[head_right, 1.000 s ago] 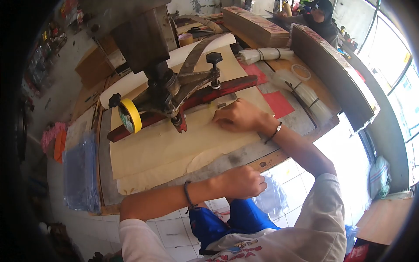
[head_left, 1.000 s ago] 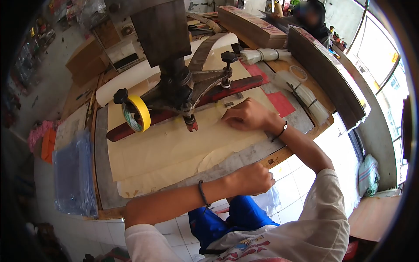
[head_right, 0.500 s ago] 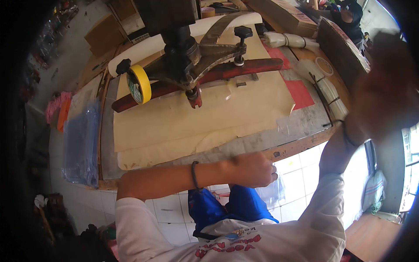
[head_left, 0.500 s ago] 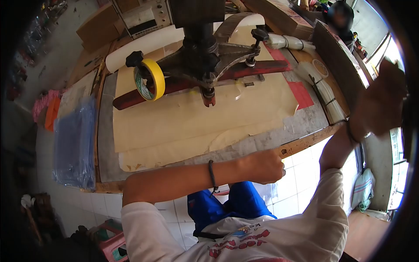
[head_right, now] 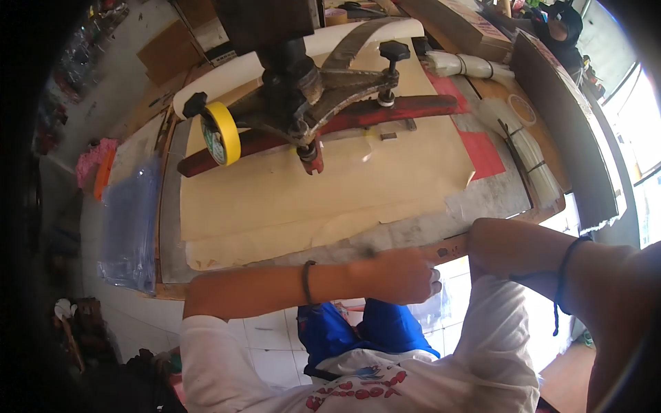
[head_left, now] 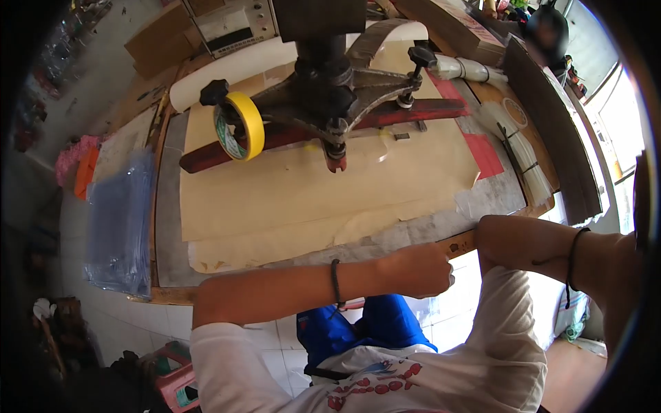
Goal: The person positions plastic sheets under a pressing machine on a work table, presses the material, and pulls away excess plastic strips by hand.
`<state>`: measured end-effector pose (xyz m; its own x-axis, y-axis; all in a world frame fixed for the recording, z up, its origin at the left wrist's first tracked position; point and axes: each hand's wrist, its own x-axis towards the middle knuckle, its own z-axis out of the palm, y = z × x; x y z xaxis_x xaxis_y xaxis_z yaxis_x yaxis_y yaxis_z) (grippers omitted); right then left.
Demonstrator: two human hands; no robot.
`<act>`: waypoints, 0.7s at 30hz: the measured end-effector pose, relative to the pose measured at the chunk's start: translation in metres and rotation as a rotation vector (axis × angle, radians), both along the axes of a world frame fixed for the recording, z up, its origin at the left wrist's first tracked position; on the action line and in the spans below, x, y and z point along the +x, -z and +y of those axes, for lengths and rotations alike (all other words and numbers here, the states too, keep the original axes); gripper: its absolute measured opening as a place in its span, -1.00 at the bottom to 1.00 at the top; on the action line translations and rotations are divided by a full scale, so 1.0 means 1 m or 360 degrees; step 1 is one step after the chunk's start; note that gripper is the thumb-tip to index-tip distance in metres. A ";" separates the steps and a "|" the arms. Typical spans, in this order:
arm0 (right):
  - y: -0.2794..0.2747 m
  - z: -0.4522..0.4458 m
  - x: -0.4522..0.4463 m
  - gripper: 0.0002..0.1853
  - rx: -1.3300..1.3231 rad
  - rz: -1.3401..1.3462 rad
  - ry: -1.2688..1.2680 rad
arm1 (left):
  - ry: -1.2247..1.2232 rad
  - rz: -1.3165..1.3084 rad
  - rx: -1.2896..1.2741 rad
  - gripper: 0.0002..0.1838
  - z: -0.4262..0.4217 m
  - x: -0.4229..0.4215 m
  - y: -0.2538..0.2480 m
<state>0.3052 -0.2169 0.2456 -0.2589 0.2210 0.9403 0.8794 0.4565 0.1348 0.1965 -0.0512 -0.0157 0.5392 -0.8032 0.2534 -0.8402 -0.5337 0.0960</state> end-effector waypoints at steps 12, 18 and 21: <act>-0.002 -0.008 0.003 -0.67 -0.0051 0.0092 -0.0047 | -0.0033 0.0002 0.0002 -0.84 -0.001 -0.002 -0.002; -0.015 -0.017 0.006 -0.64 -0.0110 0.0163 -0.0048 | -0.0018 0.0022 -0.0079 -0.88 0.001 -0.004 -0.005; -0.028 -0.024 0.012 -0.62 -0.0197 0.0260 -0.0069 | -0.0012 -0.0029 -0.0087 -0.87 0.002 -0.002 -0.004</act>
<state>0.3175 -0.2404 0.2738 -0.1172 0.3294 0.9369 0.8643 0.4984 -0.0671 0.1948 -0.0495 -0.0115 0.5403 -0.7837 0.3065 -0.8379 -0.5347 0.1097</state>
